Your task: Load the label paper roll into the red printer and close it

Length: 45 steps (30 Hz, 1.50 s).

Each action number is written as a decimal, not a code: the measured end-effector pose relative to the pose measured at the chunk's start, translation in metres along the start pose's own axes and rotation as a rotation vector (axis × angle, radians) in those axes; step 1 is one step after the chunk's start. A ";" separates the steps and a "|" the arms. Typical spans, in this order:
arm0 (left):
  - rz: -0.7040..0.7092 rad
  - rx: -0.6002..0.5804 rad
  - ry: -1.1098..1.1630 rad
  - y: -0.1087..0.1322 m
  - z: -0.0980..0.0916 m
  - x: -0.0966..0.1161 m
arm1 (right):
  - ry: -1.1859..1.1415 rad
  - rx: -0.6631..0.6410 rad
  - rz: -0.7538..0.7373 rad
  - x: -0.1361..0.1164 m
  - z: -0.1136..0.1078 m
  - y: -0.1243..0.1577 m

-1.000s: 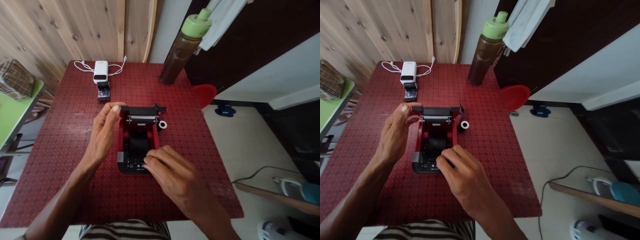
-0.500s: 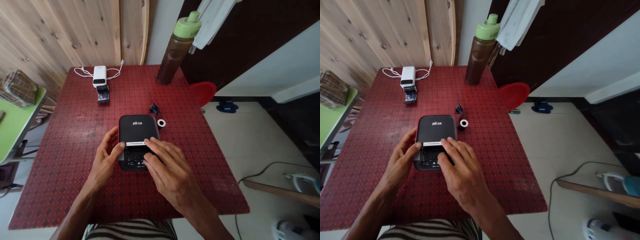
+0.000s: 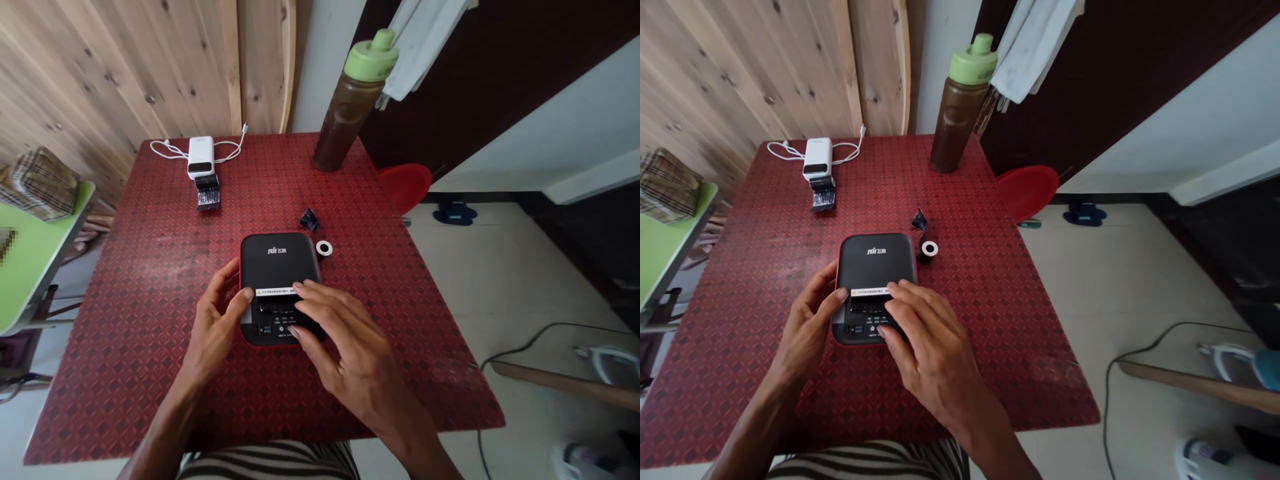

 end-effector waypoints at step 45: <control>-0.072 -0.025 -0.006 0.017 -0.008 0.005 | -0.157 0.006 0.409 0.021 0.012 0.045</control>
Point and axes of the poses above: each hand's wrist, its own y-axis away from the middle knuckle, its own z-axis out of the palm, x = y × z, the point moved 2 cm from there along -y, towards the middle knuckle, and after that the axes turned 11 degrees about z, right-handed, at the moved point
